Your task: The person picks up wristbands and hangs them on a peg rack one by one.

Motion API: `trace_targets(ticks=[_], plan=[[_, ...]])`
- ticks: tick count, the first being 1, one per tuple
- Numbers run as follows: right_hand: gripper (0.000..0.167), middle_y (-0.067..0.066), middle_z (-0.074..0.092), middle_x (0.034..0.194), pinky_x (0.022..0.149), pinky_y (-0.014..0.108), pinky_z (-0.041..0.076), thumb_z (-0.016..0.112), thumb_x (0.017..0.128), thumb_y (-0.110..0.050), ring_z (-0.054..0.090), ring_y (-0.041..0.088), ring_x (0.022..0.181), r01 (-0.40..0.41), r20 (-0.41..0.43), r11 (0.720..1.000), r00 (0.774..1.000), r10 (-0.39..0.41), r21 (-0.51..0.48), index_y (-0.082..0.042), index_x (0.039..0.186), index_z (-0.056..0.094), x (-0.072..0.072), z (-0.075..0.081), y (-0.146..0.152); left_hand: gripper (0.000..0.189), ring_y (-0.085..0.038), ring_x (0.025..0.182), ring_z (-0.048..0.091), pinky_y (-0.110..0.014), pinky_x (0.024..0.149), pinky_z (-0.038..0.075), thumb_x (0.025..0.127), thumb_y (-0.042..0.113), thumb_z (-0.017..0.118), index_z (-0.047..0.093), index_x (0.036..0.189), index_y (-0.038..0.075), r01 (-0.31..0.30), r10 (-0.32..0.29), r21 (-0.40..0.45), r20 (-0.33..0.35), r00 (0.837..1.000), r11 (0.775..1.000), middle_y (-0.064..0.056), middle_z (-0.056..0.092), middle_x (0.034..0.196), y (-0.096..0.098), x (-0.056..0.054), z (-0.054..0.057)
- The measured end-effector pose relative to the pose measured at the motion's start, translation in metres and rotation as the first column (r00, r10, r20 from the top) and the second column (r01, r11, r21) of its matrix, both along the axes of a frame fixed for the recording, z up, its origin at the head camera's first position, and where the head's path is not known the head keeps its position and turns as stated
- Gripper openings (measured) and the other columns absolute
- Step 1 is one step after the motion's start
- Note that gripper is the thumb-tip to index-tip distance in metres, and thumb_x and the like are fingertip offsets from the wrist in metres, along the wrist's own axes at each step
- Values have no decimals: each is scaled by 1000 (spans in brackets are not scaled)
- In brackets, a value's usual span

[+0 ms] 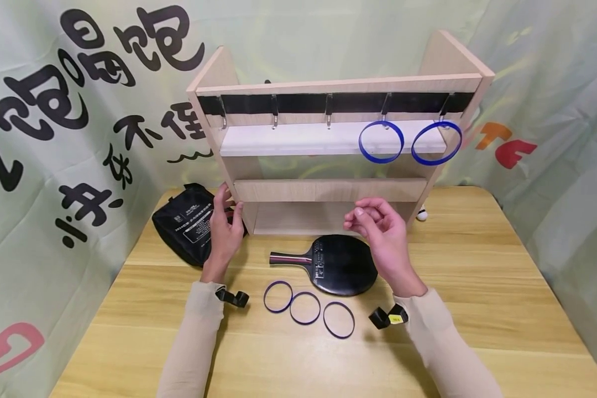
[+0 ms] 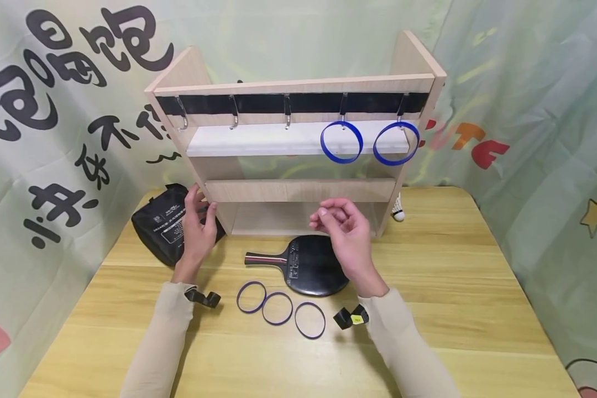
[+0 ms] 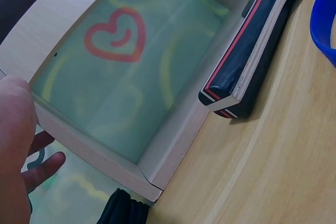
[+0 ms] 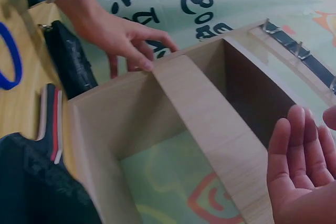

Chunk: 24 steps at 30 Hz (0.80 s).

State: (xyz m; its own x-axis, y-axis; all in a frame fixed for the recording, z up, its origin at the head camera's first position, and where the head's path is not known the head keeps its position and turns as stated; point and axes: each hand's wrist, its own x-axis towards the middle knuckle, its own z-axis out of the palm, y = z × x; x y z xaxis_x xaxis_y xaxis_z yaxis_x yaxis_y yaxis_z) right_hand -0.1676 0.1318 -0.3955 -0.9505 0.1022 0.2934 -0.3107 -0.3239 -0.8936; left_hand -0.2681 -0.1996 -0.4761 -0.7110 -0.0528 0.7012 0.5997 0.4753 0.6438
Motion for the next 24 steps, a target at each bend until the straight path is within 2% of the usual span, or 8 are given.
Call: trace_targets(ticks=[4, 8, 12, 16, 20, 24], plan=[[10, -4, 80, 91, 82, 28, 66, 59, 108, 6, 78, 10, 81, -59, -14, 990, 998, 61, 127, 10, 116, 62, 7, -12, 3, 55, -44, 114, 72, -56, 87, 59, 111, 4, 60, 42, 162, 10, -3, 3, -3, 1, 1000, 1000, -26, 65, 150, 1, -1, 0], [15, -5, 81, 95, 82, 28, 66, 59, 105, 10, 79, 9, 86, -146, -20, 953, 987, 157, 266, 19, 118, 59, 15, -24, 8, 56, -44, 113, 72, -58, 86, 59, 109, 2, 62, 42, 161, 8, -3, 3, -5, -6, 1000, 1000, -27, 65, 149, 1, -1, 0], [16, 11, 80, 102, 85, 28, 66, 63, 102, 12, 80, 12, 91, -237, -9, 883, 965, 263, 405, 16, 118, 64, 25, -32, 11, 57, -45, 113, 72, -58, 85, 59, 109, 0, 62, 41, 161, 7, 0, 0, 0, -4, 1000, 1000, -28, 65, 148, 1, -2, -1], [18, 27, 76, 108, 88, 27, 65, 68, 102, 7, 78, 13, 96, -322, 61, 791, 938, 341, 520, 9, 120, 68, 34, -38, 11, 56, -44, 114, 72, -56, 86, 58, 110, 2, 60, 41, 162, 9, 0, 0, 1, 9, 1000, 1000, -27, 65, 149, 1, -1, 0], [15, 27, 76, 110, 88, 27, 64, 71, 103, 0, 75, 12, 98, -382, 136, 715, 916, 378, 586, 1, 118, 72, 40, -44, 9, 54, -43, 116, 71, -58, 88, 59, 112, 5, 59, 41, 162, 10, 7, -7, 2, 16, 1000, 1000, -26, 65, 149, 0, -1, 1], [14, 22, 77, 111, 88, 27, 64, 74, 103, -4, 75, 20, 99, -401, 163, 679, 907, 388, 615, -1, 116, 73, 46, -54, 8, 54, -44, 115, 71, -60, 89, 59, 112, 5, 59, 41, 162, 10, 7, -7, -1, 13, 1000, 1000, -27, 64, 149, 0, -1, 0]])
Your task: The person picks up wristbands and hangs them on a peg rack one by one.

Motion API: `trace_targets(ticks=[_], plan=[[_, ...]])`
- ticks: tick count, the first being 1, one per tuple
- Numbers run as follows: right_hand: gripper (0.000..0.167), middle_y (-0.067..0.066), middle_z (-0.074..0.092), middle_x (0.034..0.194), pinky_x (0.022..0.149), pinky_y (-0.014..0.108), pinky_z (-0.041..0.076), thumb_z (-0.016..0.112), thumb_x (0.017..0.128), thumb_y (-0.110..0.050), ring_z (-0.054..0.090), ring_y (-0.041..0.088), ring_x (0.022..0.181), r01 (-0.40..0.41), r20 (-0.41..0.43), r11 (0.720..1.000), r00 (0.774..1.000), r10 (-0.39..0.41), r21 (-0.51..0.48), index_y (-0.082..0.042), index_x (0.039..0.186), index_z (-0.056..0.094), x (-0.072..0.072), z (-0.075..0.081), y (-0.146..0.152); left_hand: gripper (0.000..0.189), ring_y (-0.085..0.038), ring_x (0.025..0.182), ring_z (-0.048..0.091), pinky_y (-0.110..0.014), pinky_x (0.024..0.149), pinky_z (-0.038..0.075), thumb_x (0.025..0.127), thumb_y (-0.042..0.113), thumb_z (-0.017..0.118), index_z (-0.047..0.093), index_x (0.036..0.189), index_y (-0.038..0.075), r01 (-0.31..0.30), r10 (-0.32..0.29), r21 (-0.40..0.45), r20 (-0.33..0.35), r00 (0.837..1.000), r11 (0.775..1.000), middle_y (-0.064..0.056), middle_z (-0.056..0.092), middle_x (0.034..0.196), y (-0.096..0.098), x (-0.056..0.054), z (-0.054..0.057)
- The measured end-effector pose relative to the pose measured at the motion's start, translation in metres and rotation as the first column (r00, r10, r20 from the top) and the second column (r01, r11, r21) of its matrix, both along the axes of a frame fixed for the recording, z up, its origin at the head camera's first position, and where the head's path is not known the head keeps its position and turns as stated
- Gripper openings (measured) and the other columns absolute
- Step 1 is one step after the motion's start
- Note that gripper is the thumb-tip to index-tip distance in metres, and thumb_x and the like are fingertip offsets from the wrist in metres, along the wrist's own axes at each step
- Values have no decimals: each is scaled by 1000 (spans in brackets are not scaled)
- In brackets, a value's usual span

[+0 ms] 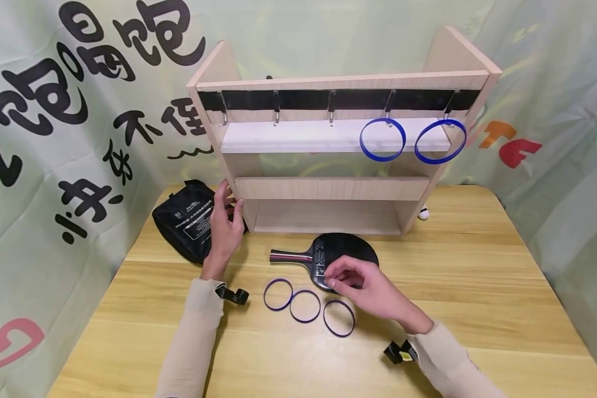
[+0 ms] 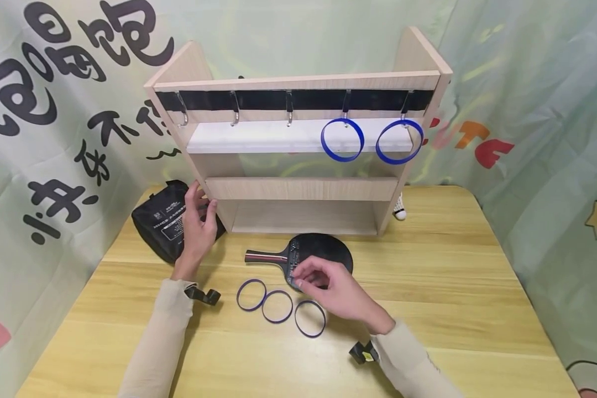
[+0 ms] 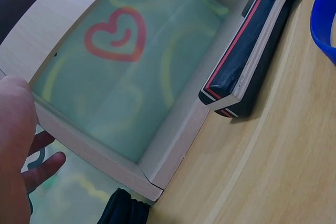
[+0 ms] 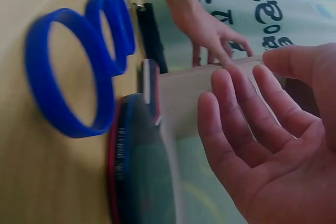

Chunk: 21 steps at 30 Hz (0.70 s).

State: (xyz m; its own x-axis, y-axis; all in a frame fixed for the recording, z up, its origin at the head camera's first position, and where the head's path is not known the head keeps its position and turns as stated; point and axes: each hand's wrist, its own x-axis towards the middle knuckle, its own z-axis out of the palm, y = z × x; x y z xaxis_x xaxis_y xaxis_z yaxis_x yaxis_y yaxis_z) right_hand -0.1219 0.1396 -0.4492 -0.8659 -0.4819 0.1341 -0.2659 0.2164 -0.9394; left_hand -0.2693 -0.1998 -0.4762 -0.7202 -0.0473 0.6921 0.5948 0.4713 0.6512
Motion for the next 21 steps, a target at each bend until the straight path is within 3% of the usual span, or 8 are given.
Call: trace_targets(ticks=[5, 14, 21], plan=[[12, 18, 78, 110, 88, 28, 64, 74, 103, -4, 76, 29, 99, -37, -32, 998, 999, 39, 53, -2, 115, 74, 4, -14, 1, 54, -44, 115, 71, -59, 89, 60, 112, 5, 59, 40, 162, 10, 4, -4, 0, 1, 1000, 1000, -27, 63, 150, -1, -1, -1], [11, 3, 80, 107, 88, 28, 63, 76, 102, -5, 72, 5, 96, -89, -108, 975, 988, 113, 204, -10, 111, 77, 12, -25, 2, 53, -45, 117, 71, -56, 90, 59, 112, 7, 58, 40, 163, 10, -10, 10, 2, 11, 1000, 1000, -27, 63, 151, -1, 0, 0], [11, 0, 79, 104, 83, 29, 61, 77, 101, -6, 65, 1, 91, -89, -124, 960, 984, 126, 265, -12, 111, 77, 15, -27, 5, 54, -45, 115, 71, -61, 89, 59, 112, 5, 59, 41, 162, 11, -3, 3, 2, 2, 1000, 1000, -26, 64, 150, 0, -1, 0]])
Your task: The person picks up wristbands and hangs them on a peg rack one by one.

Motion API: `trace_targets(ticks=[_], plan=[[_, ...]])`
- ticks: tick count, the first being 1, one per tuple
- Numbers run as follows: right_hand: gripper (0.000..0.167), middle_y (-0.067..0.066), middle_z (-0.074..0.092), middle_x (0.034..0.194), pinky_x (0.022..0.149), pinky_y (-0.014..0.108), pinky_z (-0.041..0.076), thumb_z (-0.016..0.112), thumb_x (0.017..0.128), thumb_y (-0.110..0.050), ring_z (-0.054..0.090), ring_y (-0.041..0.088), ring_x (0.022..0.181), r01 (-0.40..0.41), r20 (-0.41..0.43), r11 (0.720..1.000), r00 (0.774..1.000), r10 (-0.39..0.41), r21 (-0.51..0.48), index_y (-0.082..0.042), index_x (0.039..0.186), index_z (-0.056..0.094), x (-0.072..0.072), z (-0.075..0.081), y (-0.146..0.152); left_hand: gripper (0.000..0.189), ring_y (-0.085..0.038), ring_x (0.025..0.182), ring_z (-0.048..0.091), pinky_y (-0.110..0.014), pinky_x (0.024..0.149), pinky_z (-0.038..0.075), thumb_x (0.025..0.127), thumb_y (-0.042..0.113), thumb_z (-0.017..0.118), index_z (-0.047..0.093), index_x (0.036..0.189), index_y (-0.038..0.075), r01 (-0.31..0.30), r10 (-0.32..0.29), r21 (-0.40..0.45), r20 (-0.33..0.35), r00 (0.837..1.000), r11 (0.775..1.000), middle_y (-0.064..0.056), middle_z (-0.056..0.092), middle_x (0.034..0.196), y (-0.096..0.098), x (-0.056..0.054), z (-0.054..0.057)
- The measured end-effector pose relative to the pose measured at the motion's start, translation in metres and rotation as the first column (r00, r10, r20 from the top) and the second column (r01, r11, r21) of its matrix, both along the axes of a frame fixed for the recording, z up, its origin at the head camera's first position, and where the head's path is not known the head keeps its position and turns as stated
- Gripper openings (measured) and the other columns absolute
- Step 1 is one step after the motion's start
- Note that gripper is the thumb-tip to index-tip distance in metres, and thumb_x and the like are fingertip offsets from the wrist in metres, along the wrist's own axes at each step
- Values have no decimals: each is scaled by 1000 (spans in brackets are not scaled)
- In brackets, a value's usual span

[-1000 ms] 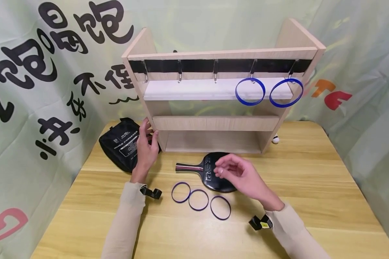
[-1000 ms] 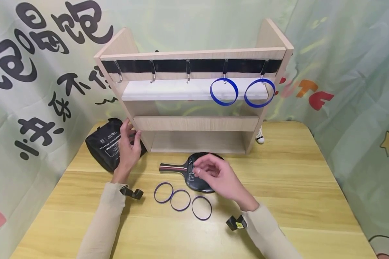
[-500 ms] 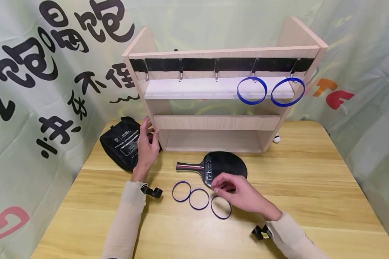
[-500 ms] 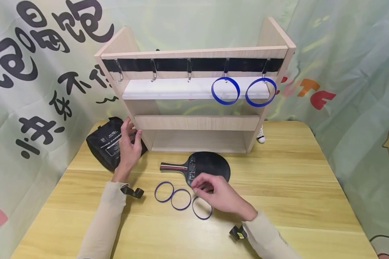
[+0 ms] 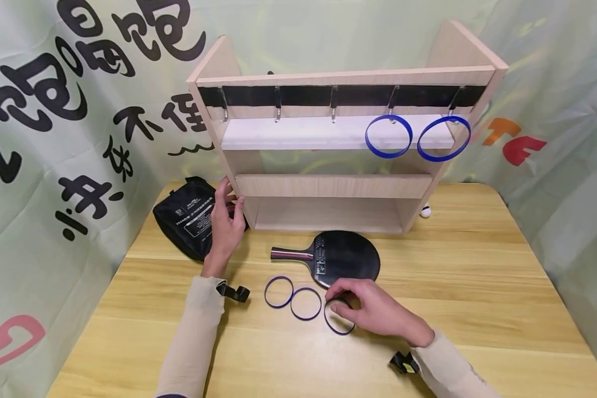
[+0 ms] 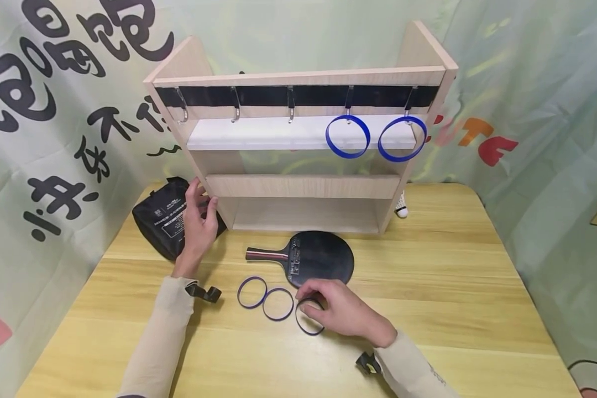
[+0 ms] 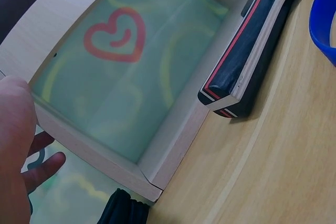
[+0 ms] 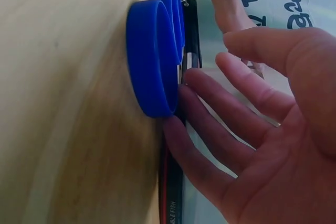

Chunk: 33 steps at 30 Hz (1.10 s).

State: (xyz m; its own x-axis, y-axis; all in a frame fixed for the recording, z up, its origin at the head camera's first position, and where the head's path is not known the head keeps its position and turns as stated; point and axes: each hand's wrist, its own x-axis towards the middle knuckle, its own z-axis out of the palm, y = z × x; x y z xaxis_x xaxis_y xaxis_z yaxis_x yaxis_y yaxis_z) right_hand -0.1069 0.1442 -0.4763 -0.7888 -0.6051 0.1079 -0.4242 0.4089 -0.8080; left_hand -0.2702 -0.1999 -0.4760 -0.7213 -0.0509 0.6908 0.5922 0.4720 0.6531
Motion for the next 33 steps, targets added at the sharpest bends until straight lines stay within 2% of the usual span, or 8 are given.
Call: trace_targets(ticks=[6, 10, 14, 16, 26, 30, 33], plan=[[16, 0, 78, 105, 77, 27, 57, 78, 100, -8, 63, 9, 86, -8, -51, 999, 999, 10, 41, -11, 116, 77, 3, -1, 2, 53, -44, 116, 71, -61, 91, 60, 112, 8, 58, 39, 162, 11, 0, 0, -11, -1, 1000, 1000, -27, 63, 151, 0, -1, 0], [20, 0, 78, 109, 82, 28, 58, 79, 99, -5, 67, 12, 92, -10, -48, 998, 999, 13, 55, -11, 117, 76, 4, 0, 4, 54, -45, 116, 71, -62, 90, 59, 112, 8, 58, 39, 162, 10, -1, 1, -17, 0, 1000, 1000, -28, 63, 150, 0, -1, 0], [23, 1, 78, 108, 84, 28, 61, 79, 97, 0, 68, 6, 95, -21, 14, 998, 1000, 20, 62, -9, 117, 75, 5, -1, 7, 54, -45, 115, 70, -63, 90, 59, 113, 8, 58, 38, 163, 9, -2, 2, -17, -2, 1000, 1000, -30, 63, 149, -1, -1, -1], [23, 1, 76, 103, 80, 26, 61, 78, 97, 2, 66, 2, 91, -28, 36, 997, 999, 25, 71, -8, 117, 75, 5, -1, 8, 53, -45, 115, 70, -62, 90, 59, 113, 8, 58, 39, 163, 9, -2, 2, -12, -3, 1000, 1000, -30, 64, 148, -1, -1, -2], [18, -9, 68, 85, 70, 20, 55, 78, 92, 5, 57, -4, 80, -65, -26, 989, 997, 69, 136, -7, 105, 79, 3, -4, 13, 53, -43, 114, 71, -59, 90, 59, 112, 6, 58, 40, 162, 10, -3, 3, -6, -8, 1000, 1000, -26, 64, 149, 1, -2, -1], [19, -7, 67, 87, 66, 18, 51, 77, 90, 6, 54, -4, 78, -94, -9, 987, 995, 96, 129, -6, 103, 81, 4, 0, 15, 54, -43, 114, 71, -59, 90, 59, 112, 6, 59, 41, 162, 10, -2, 2, -1, -4, 1000, 1000, -26, 64, 150, 1, -2, -1], [20, -3, 70, 89, 64, 18, 51, 75, 90, 8, 53, -5, 77, -122, 33, 989, 992, 120, 83, -4, 105, 81, 4, 2, 15, 54, -43, 115, 71, -59, 90, 59, 111, 5, 59, 41, 162, 10, -3, 3, 4, 0, 1000, 1000, -26, 64, 151, 1, -1, 0]])
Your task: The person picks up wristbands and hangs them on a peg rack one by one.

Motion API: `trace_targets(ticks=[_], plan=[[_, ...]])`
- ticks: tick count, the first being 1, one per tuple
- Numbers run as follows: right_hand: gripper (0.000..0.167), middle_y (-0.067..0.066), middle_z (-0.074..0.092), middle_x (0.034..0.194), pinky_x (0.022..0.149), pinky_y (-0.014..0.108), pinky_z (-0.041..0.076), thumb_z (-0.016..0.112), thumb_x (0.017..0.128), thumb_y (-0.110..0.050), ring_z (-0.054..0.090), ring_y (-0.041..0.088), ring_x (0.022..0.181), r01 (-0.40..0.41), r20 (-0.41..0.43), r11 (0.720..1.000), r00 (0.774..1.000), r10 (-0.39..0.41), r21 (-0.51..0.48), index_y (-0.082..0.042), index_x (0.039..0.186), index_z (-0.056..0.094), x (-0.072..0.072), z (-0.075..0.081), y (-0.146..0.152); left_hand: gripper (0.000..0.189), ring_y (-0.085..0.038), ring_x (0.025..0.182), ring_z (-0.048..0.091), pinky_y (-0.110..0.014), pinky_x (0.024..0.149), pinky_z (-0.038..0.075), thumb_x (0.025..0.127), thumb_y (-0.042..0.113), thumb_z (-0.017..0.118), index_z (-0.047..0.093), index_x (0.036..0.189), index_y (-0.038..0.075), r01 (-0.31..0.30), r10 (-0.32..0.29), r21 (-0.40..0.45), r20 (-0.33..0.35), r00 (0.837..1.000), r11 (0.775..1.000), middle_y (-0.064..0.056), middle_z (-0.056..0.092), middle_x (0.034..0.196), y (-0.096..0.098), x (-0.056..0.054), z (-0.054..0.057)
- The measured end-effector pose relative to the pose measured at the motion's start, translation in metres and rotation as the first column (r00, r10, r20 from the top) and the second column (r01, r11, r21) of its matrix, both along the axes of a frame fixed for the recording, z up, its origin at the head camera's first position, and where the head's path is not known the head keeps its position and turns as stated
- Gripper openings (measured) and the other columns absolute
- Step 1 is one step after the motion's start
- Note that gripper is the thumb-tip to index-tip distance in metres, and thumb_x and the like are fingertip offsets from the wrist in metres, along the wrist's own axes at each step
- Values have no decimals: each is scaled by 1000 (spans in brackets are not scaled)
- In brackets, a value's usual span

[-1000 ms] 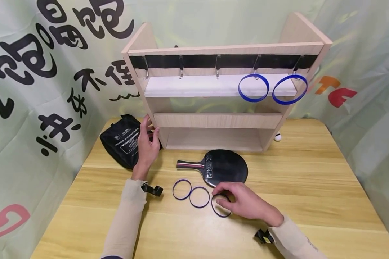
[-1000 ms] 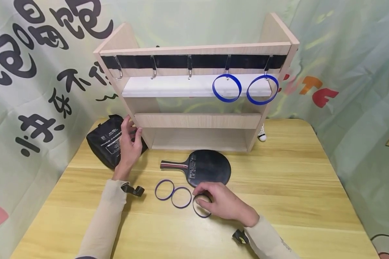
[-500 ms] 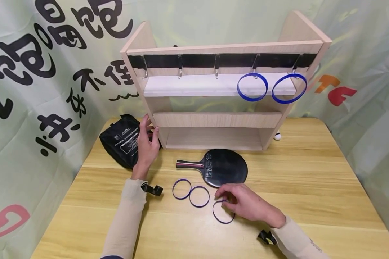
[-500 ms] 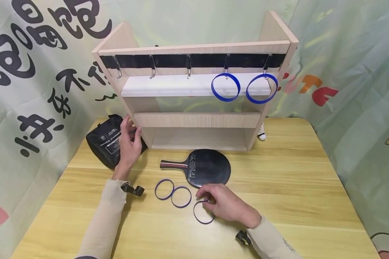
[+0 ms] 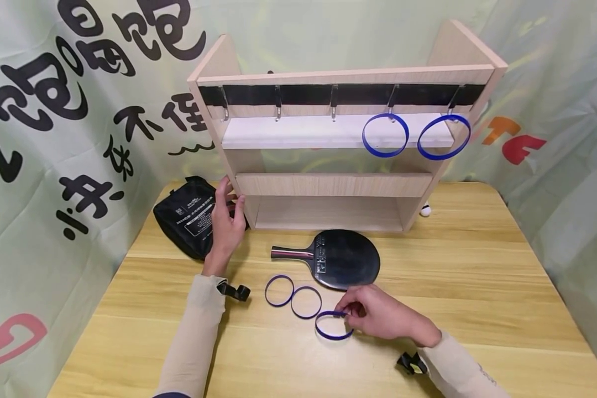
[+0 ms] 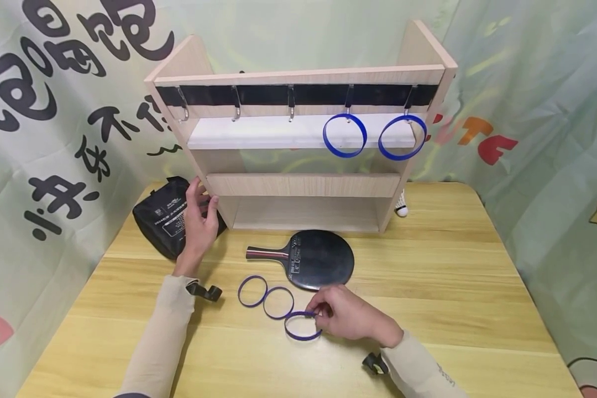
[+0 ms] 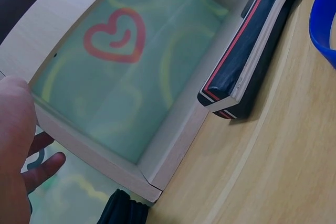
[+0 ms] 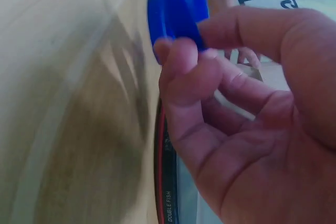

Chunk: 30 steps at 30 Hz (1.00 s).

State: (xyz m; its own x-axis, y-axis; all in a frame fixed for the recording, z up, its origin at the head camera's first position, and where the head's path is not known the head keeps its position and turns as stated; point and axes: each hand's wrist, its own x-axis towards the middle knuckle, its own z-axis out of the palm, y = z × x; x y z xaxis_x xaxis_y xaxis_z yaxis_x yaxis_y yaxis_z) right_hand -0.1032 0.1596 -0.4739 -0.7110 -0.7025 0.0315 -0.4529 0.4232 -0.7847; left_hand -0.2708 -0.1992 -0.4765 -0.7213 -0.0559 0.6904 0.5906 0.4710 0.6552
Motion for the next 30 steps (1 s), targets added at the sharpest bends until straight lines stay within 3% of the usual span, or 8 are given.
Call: trace_targets(ticks=[6, 12, 20, 30], plan=[[15, 2, 72, 86, 66, 19, 56, 76, 94, 5, 58, -3, 76, -46, 167, 991, 984, 67, -127, 0, 108, 79, -3, 2, 1, 56, -44, 113, 71, -59, 88, 58, 110, 1, 60, 40, 162, 8, -11, 11, -3, 4, 1000, 1000, -27, 64, 149, 1, 1, 0], [15, 4, 81, 94, 75, 25, 64, 81, 95, -2, 71, 1, 83, -13, 253, 991, 966, 47, -136, 0, 110, 80, -6, 7, 2, 55, -42, 114, 71, -57, 88, 58, 111, 4, 60, 41, 162, 9, -5, 5, 3, 8, 1000, 1000, -25, 64, 151, 1, 1, 0], [26, 14, 83, 105, 86, 30, 66, 86, 93, -9, 79, 8, 92, 82, 278, 981, 960, -32, -173, 1, 115, 78, -14, 20, 2, 53, -43, 114, 71, -59, 89, 58, 113, 8, 58, 40, 163, 11, -2, 2, 7, 9, 1000, 1000, -25, 64, 151, 0, 1, -1], [27, 15, 83, 105, 82, 29, 66, 84, 93, -2, 80, 11, 93, 235, 238, 911, 958, -159, -338, 4, 118, 76, -23, 38, -6, 55, -45, 114, 71, -59, 88, 58, 111, 3, 59, 41, 162, 9, -2, 2, 3, -6, 1000, 1000, -26, 64, 150, 1, 2, 1]])
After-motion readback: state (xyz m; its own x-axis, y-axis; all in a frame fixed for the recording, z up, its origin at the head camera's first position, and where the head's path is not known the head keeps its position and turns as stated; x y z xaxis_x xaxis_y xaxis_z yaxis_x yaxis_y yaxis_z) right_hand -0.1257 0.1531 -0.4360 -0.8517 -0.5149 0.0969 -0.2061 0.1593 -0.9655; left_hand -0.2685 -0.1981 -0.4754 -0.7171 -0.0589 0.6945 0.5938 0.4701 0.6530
